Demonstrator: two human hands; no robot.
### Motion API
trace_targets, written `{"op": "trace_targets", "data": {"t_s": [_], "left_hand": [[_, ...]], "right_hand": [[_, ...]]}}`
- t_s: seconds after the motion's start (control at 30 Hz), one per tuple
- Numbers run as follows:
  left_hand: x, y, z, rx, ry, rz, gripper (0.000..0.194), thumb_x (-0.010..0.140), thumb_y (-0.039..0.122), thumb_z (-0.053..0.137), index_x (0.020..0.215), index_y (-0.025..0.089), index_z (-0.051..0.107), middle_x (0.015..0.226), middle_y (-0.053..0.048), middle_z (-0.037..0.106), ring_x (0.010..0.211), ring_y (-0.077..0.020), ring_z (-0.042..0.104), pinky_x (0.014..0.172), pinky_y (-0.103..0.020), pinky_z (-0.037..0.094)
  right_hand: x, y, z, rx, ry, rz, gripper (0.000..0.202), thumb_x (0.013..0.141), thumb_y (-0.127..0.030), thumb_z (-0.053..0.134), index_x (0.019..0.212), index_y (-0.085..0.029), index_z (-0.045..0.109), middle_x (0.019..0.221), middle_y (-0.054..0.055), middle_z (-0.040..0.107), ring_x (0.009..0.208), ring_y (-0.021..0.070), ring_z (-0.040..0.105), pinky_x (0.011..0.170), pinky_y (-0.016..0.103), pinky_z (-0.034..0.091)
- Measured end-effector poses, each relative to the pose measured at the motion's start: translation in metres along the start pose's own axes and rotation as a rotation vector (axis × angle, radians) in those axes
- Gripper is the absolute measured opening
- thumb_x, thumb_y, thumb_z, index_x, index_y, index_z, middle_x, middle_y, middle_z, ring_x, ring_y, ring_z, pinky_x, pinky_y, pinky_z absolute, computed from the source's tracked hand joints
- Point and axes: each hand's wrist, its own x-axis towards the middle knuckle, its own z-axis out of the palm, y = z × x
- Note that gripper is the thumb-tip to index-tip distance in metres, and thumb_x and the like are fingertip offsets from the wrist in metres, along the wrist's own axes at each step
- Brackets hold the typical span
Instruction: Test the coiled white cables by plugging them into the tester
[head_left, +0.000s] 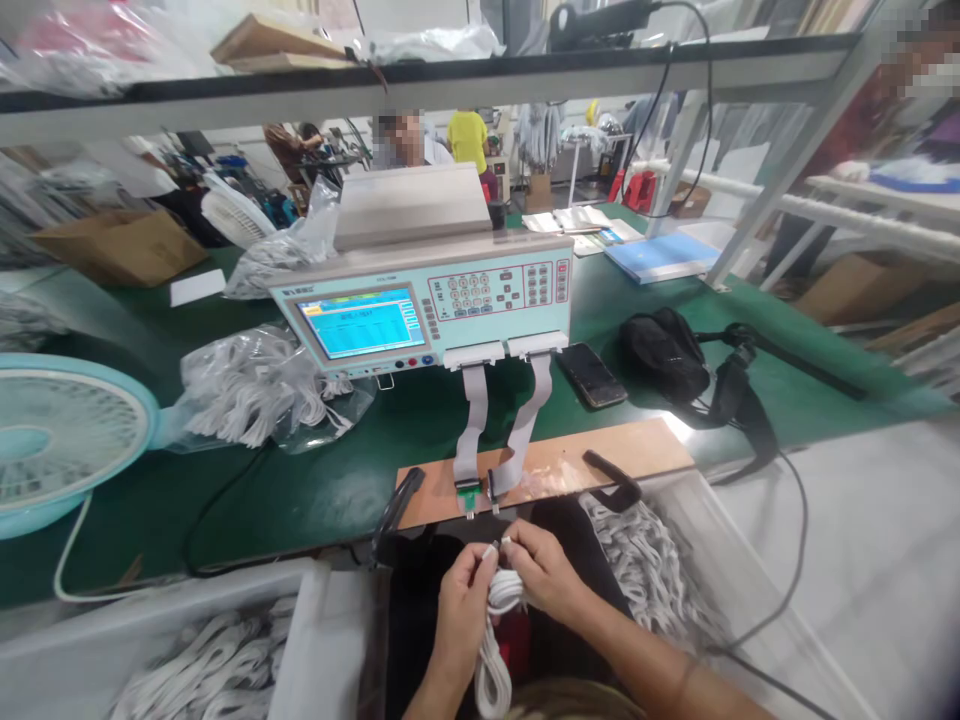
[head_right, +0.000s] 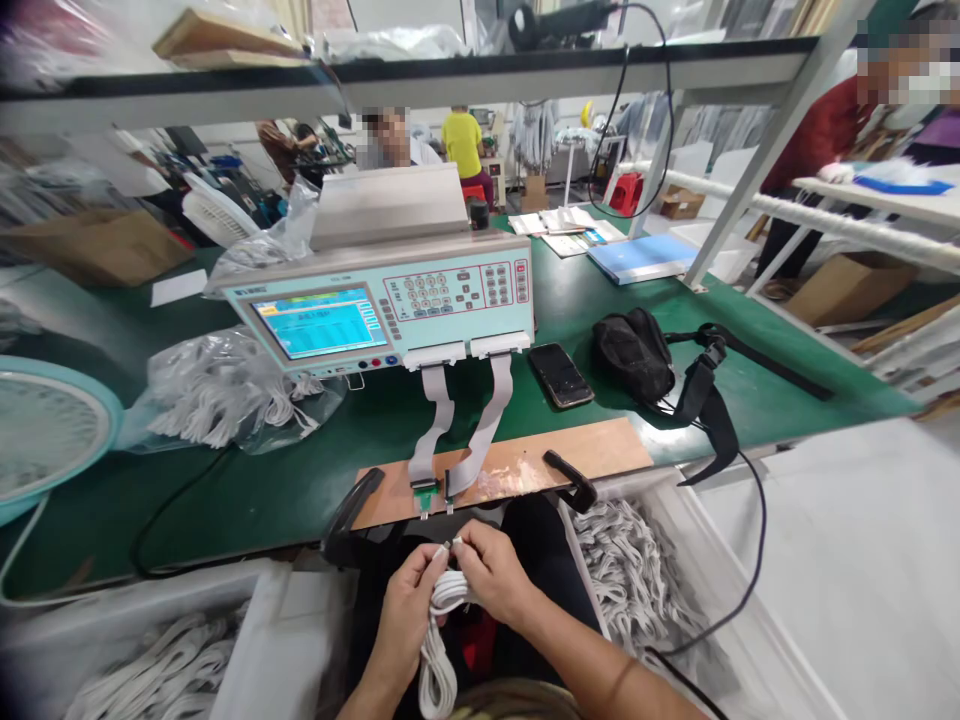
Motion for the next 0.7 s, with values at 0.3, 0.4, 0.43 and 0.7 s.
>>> {"op": "trace_targets", "data": {"t_s": [0.3,0.4,0.43,0.7], "left_hand": [[0.016,0.005,-0.008,0.043,0.11,0.022,0.039,0.075,0.05,0.06,0.09,0.014,0.065,0.056,0.004,0.055,0.041,-0.0074,0.041,0.034,-0.017,0.036],[0.018,0.008,-0.011,0.063,0.091,0.03,0.038,0.075,0.049,0.06,0.087,0.014,0.066,0.053,0.004,0.054,0.038,-0.0068,0.04,0.033,-0.017,0.034],[0.018,0.01,-0.013,0.076,0.076,0.035,0.038,0.075,0.049,0.06,0.085,0.013,0.066,0.052,0.004,0.054,0.037,-0.0065,0.039,0.033,-0.016,0.033],[0.018,0.02,-0.032,0.206,-0.111,0.119,0.037,0.082,0.048,0.049,0.068,0.015,0.058,0.041,0.008,0.039,0.033,-0.0067,0.039,0.035,-0.016,0.029]], "right_hand": [[0.019,0.006,0.015,0.309,0.153,0.207,0.029,0.078,-0.041,0.059,0.062,-0.016,0.054,0.056,-0.003,0.05,0.053,0.0118,0.045,0.053,0.024,0.036],[0.019,0.004,0.016,0.341,0.171,0.208,0.029,0.077,-0.04,0.06,0.062,-0.016,0.055,0.055,-0.004,0.049,0.052,0.0115,0.044,0.052,0.024,0.036],[0.019,0.003,0.015,0.342,0.176,0.207,0.029,0.077,-0.04,0.06,0.061,-0.016,0.055,0.055,-0.004,0.049,0.052,0.0113,0.043,0.052,0.024,0.035],[0.022,-0.009,0.019,0.562,0.238,0.363,0.032,0.067,-0.043,0.07,0.058,-0.015,0.056,0.05,-0.004,0.05,0.047,0.0096,0.041,0.048,0.023,0.032]]}}
